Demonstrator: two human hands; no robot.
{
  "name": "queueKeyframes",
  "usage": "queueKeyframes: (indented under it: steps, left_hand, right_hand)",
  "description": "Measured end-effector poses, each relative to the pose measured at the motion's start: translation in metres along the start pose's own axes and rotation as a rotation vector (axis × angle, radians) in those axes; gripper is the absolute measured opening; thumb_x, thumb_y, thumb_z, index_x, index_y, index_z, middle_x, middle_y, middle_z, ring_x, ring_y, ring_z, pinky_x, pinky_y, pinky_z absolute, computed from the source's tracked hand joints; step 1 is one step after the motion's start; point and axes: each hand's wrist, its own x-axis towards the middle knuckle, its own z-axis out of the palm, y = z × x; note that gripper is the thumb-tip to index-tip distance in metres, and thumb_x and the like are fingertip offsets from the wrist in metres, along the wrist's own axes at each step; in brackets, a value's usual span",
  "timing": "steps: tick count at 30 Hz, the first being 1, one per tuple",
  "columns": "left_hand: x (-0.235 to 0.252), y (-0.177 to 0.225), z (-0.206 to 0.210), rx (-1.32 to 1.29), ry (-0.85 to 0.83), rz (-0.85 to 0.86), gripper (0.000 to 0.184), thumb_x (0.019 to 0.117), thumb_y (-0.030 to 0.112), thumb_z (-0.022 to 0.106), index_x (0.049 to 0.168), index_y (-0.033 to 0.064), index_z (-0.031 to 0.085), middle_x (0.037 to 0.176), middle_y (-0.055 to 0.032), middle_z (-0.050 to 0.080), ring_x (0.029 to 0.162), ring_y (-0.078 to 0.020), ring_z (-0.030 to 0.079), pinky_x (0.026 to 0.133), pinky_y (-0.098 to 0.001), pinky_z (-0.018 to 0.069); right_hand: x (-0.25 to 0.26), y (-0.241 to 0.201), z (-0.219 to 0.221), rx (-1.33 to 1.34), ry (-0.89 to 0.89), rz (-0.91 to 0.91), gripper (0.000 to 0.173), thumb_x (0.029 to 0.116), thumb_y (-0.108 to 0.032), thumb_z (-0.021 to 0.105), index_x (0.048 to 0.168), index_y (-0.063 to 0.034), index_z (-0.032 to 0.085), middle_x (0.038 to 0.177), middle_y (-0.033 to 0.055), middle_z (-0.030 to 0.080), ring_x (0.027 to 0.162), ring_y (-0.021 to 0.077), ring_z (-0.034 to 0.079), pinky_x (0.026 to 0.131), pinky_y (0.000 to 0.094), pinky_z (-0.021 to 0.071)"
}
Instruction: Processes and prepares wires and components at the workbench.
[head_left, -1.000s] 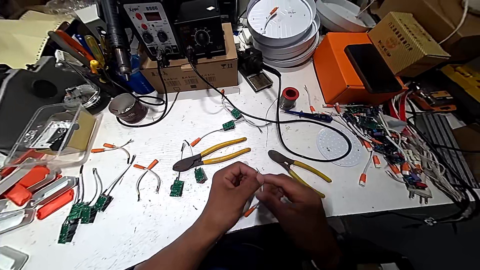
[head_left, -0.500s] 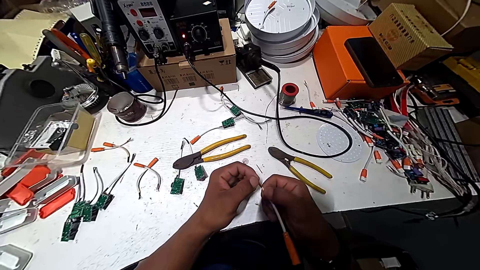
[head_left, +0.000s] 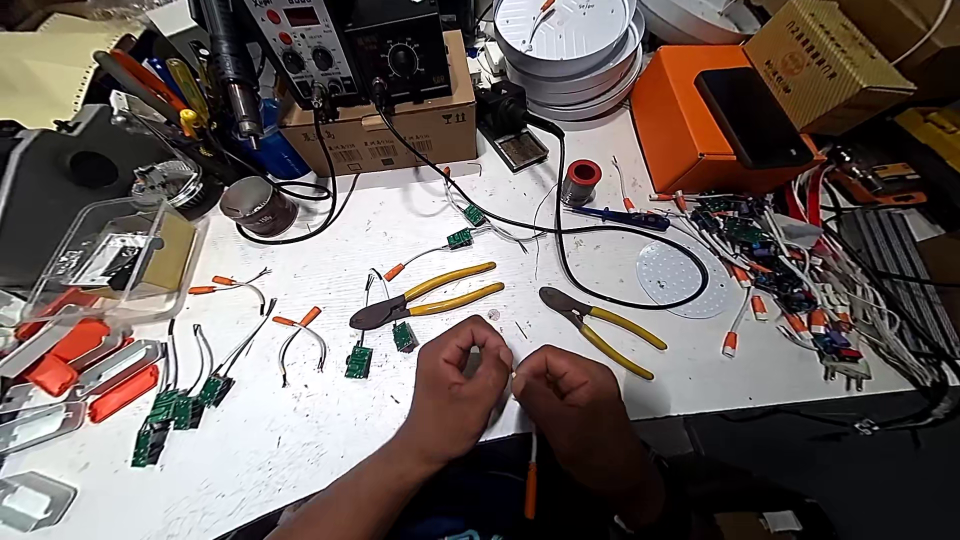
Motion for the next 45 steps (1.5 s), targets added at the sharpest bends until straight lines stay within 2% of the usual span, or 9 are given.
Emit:
queueKeyframes:
  steps: [3,8,13,22,25,29,33,40,45]
  left_hand:
    - [-0.004,-0.002,0.006,-0.054,0.077,-0.005,0.012,0.0988,0.010,0.063,0.089,0.0059,0.067,0.083,0.0035,0.065,0.077,-0.0021,0.062,0.071,-0.0187,0.0527]
    - [0.002,-0.004,-0.014,-0.214,-0.021,-0.138,0.021,0.0999,0.027,0.064,0.097,0.0078,0.073,0.087,0.0029,0.069,0.081,-0.0055,0.064,0.079,-0.0251,0.0540]
    - [0.001,0.003,-0.009,-0.093,-0.045,-0.122,0.009,0.0956,0.011,0.069,0.092,0.0035,0.072,0.085,0.0011,0.069,0.078,-0.0042,0.064,0.072,-0.0211,0.0546]
    - [-0.009,-0.006,0.000,-0.029,0.081,0.015,0.007,0.0899,0.003,0.065,0.085,0.0062,0.068,0.084,0.0009,0.065,0.081,-0.0046,0.063,0.073,-0.0197,0.0532]
    - [-0.009,-0.006,-0.011,0.024,-0.028,-0.010,0.009,0.0894,0.007,0.064,0.081,0.0085,0.065,0.082,0.0027,0.063,0.080,-0.0035,0.061,0.070,-0.0194,0.0508]
    - [-0.002,-0.003,-0.028,0.018,-0.174,-0.093,0.022,0.0974,0.028,0.064,0.094,0.0066,0.069,0.087,0.0047,0.065,0.082,-0.0020,0.061,0.073,-0.0202,0.0509]
    - [0.006,0.006,-0.034,0.085,-0.250,-0.149,0.016,0.0973,0.019,0.066,0.089,0.0060,0.071,0.088,0.0032,0.067,0.085,-0.0025,0.063,0.076,-0.0204,0.0521]
    - [0.009,0.018,-0.042,0.237,-0.526,-0.300,0.021,0.1021,0.023,0.061,0.086,0.0096,0.064,0.075,0.0070,0.057,0.068,0.0017,0.052,0.062,-0.0163,0.0422]
    - [0.010,0.014,-0.038,0.108,-0.322,-0.287,0.016,0.1017,0.019,0.063,0.091,0.0079,0.068,0.076,0.0072,0.062,0.069,0.0005,0.058,0.063,-0.0167,0.0481]
  right_hand:
    - [0.000,0.001,0.003,-0.009,0.050,-0.026,0.014,0.0933,-0.008,0.061,0.080,-0.0095,0.064,0.059,-0.0105,0.050,0.050,-0.0051,0.044,0.045,0.0121,0.0361]
    - [0.003,0.001,-0.003,0.106,0.069,0.019,0.015,0.0937,-0.005,0.061,0.080,-0.0085,0.065,0.057,-0.0096,0.051,0.048,-0.0034,0.044,0.045,0.0137,0.0368]
    - [0.003,0.003,0.000,0.080,0.064,0.007,0.015,0.0938,-0.006,0.061,0.080,-0.0079,0.065,0.059,-0.0090,0.053,0.049,-0.0032,0.047,0.046,0.0135,0.0393]
    - [-0.003,0.013,0.008,0.014,0.122,-0.090,0.013,0.0928,-0.006,0.061,0.080,-0.0073,0.064,0.060,-0.0084,0.052,0.050,-0.0039,0.046,0.045,0.0125,0.0388]
    - [-0.005,0.012,0.006,-0.021,0.082,-0.045,0.014,0.0908,-0.007,0.061,0.077,-0.0094,0.063,0.058,-0.0098,0.050,0.048,-0.0046,0.045,0.045,0.0124,0.0369]
    - [-0.006,0.010,0.004,-0.013,0.021,-0.014,0.013,0.0903,-0.007,0.060,0.078,-0.0098,0.064,0.058,-0.0101,0.050,0.048,-0.0051,0.044,0.044,0.0121,0.0359]
    - [-0.005,0.009,0.000,-0.042,-0.041,0.007,0.013,0.0896,-0.007,0.061,0.077,-0.0101,0.064,0.057,-0.0108,0.048,0.048,-0.0058,0.042,0.044,0.0121,0.0334]
    - [-0.006,0.007,-0.012,-0.219,-0.238,0.055,0.015,0.0874,-0.015,0.062,0.073,-0.0143,0.061,0.055,-0.0114,0.044,0.047,-0.0056,0.037,0.043,0.0145,0.0279]
    - [-0.004,0.006,-0.014,-0.169,-0.082,0.010,0.013,0.0882,-0.012,0.062,0.076,-0.0125,0.064,0.055,-0.0124,0.044,0.047,-0.0070,0.037,0.043,0.0122,0.0291]
